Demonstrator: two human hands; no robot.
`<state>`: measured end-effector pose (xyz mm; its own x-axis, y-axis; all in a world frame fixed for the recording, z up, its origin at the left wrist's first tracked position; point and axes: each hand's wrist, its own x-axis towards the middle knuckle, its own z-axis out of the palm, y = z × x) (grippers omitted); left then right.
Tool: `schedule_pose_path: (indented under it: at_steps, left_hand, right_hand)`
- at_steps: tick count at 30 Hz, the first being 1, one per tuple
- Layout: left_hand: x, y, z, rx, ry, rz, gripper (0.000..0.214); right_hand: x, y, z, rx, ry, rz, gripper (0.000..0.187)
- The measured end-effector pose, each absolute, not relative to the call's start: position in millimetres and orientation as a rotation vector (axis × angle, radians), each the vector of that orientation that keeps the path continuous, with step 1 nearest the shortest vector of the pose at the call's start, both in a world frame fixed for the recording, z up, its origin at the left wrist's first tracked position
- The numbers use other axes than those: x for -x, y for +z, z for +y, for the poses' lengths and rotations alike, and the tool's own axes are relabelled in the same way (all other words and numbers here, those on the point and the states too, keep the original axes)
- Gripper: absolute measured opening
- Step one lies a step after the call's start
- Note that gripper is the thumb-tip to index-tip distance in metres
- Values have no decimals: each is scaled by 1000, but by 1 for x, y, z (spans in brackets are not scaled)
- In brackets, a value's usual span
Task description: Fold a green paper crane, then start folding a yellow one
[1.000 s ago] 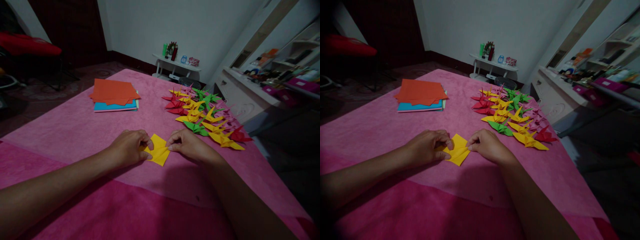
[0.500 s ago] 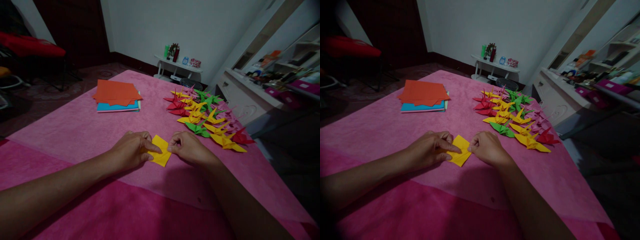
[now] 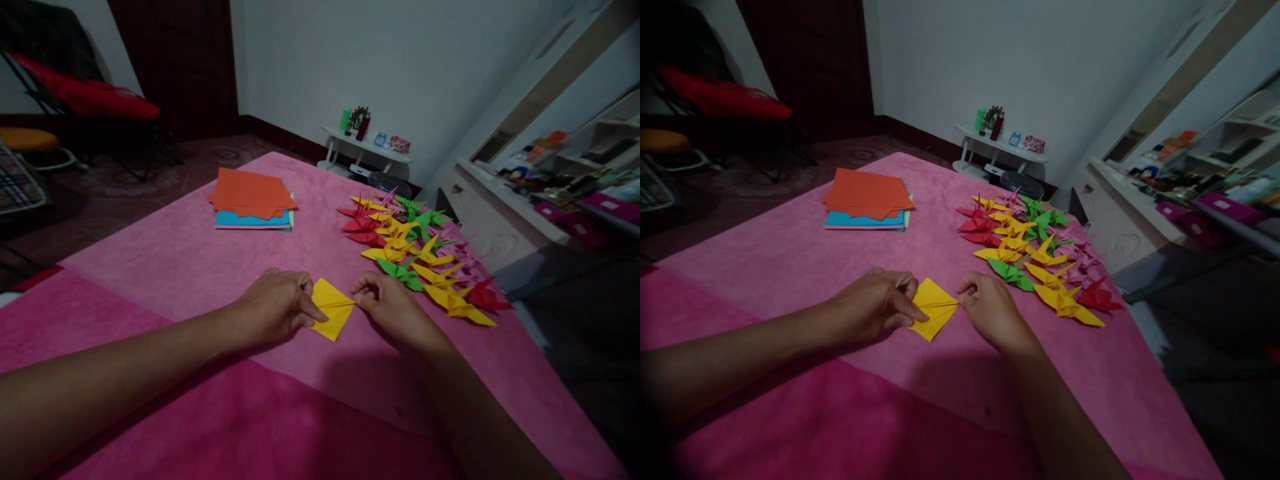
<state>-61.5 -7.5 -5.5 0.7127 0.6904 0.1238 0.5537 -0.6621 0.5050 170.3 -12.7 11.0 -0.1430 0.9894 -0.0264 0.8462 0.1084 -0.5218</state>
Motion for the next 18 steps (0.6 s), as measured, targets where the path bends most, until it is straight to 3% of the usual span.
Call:
schedule_pose_path:
  at_steps: [7, 13, 18]
  left_hand:
    - [62, -6, -10, -2504, 438, 964, 25]
    - [64, -9, -11, -2472, 564, 983, 22]
    - [67, -14, -5, -2350, 733, 1175, 59]
  right_hand:
    - [-158, 6, -9, 1687, 723, -1996, 38]
    - [-156, 2, -7, 1620, 1080, -1808, 23]
    - [-156, 1, -13, 1593, 1336, -1491, 22]
